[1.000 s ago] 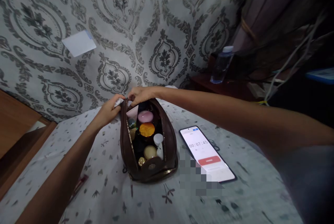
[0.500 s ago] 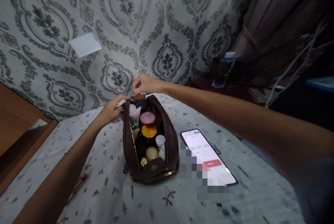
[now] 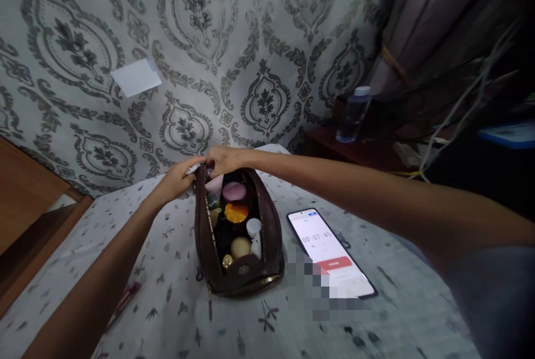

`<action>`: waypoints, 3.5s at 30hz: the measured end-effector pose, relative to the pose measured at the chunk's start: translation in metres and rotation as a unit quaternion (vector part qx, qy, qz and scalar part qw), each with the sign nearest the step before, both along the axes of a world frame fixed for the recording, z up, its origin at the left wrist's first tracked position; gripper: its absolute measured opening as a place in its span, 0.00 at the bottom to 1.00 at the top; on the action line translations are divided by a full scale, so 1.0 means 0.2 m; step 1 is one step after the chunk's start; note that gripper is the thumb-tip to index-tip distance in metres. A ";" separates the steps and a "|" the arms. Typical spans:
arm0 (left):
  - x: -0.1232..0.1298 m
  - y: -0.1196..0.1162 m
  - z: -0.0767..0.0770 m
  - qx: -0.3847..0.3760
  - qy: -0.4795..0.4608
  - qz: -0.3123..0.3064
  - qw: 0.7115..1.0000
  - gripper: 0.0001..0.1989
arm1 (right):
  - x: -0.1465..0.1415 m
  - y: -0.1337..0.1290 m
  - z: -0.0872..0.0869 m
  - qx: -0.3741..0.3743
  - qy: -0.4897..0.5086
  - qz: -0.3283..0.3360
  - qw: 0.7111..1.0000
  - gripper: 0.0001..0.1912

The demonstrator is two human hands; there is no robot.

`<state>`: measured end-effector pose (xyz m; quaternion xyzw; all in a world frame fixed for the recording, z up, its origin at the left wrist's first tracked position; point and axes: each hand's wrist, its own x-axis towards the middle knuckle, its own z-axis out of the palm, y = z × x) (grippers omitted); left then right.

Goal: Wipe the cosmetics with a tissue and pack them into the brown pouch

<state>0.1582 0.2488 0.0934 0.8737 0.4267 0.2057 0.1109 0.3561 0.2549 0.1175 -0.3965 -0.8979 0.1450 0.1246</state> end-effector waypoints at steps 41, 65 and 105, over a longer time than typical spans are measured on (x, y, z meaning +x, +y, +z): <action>0.31 0.10 0.22 -0.038 0.222 -0.086 0.971 0.16 | 0.37 -0.42 0.13 0.222 -0.033 -0.093 0.970 0.08; 0.32 -0.04 0.23 0.049 0.377 0.000 0.925 0.21 | 0.11 -0.45 0.12 0.176 -0.415 -0.048 0.892 0.10; -0.29 -0.43 0.07 0.087 -0.082 0.102 0.988 0.18 | 0.12 -0.52 0.08 0.056 -0.205 -0.005 0.977 0.14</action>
